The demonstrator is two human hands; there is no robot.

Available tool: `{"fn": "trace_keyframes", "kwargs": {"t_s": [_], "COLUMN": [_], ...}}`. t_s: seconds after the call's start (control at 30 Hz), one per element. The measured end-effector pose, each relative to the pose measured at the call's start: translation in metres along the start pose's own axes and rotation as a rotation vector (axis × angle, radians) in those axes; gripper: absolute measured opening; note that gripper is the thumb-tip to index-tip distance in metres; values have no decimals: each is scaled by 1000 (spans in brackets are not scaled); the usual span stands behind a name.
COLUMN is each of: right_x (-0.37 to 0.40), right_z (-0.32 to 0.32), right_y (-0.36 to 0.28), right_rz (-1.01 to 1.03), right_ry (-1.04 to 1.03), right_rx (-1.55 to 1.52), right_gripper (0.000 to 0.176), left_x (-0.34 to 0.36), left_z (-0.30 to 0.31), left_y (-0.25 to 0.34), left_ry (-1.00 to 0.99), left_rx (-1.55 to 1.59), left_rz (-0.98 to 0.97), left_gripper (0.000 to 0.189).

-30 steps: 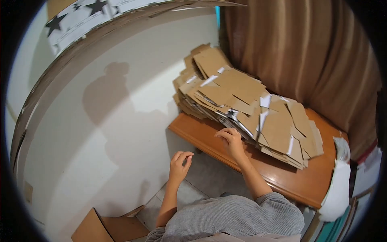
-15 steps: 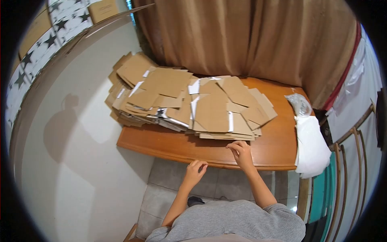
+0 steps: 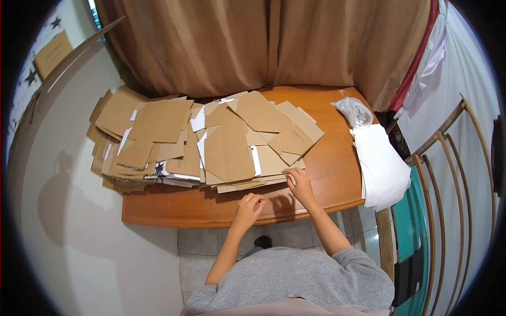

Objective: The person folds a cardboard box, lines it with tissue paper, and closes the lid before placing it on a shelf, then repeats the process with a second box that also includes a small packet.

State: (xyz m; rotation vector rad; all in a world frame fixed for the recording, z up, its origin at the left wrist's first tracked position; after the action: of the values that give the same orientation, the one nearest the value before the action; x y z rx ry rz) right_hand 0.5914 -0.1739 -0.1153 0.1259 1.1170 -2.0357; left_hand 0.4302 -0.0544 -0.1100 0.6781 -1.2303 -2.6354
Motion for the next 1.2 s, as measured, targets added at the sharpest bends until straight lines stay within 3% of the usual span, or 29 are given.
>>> {"fn": "trace_keyframes", "kwargs": {"t_s": [0.13, 0.3, 0.63, 0.7, 0.8, 1.0, 1.07, 1.1, 1.13, 1.2], "right_x": [-25, -39, -49, -57, -65, -69, -60, -51, -42, -24], "right_z": [-21, -39, -53, -57, -38, 6, 18, 24, 30, 38], "right_y": [53, 78, 105, 107, 99, 55, 43, 35, 26, 14], "right_rz": [-143, -152, -195, -249, -350, -176, -177, -126, -72, -73], "right_ry": [138, -2, -39, -167, -88, 120, 147, 193, 242, 237], "right_rx": [-82, 133, 129, 274, 312, 281, 269, 243, 217, 218], "right_gripper": [26, 40, 37, 34, 29, 20, 20, 21, 22, 26], "left_x": [-34, -59, -76, -81, -88, -105, -117, -118, -126, -133], "left_z": [7, 6, -2, -6, -12, -36, -43, -64, -64, -78], "left_y": [-14, -32, -54, -52, -55, -66, -76, -105, -96, -92], "left_ry": [10, -61, -73, -82, -109, -231, -112, -169, -182, -196], "left_rx": [24, 43, 75, 91, 167, 309, 400, 599, 602, 1065], "left_rz": [-16, -6, 55, 37, 34, 227, 302, 439, 435, 806], "left_gripper": [10, 10, 9, 9, 9, 13, 17, 35, 35, 54]}}
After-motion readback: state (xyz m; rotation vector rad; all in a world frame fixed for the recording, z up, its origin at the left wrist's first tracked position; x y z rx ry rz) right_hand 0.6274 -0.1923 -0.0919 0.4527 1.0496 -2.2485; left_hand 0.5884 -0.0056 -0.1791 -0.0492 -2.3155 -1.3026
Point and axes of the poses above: each hand's wrist, its own x-axis away from the middle knuckle, its own z-axis out of the back of the hand, y = z × x, the point moved 7 cm from there along -x, towards the middle knuckle, and after that the axes turned 1 degree about -y, right-handed, at the moved point
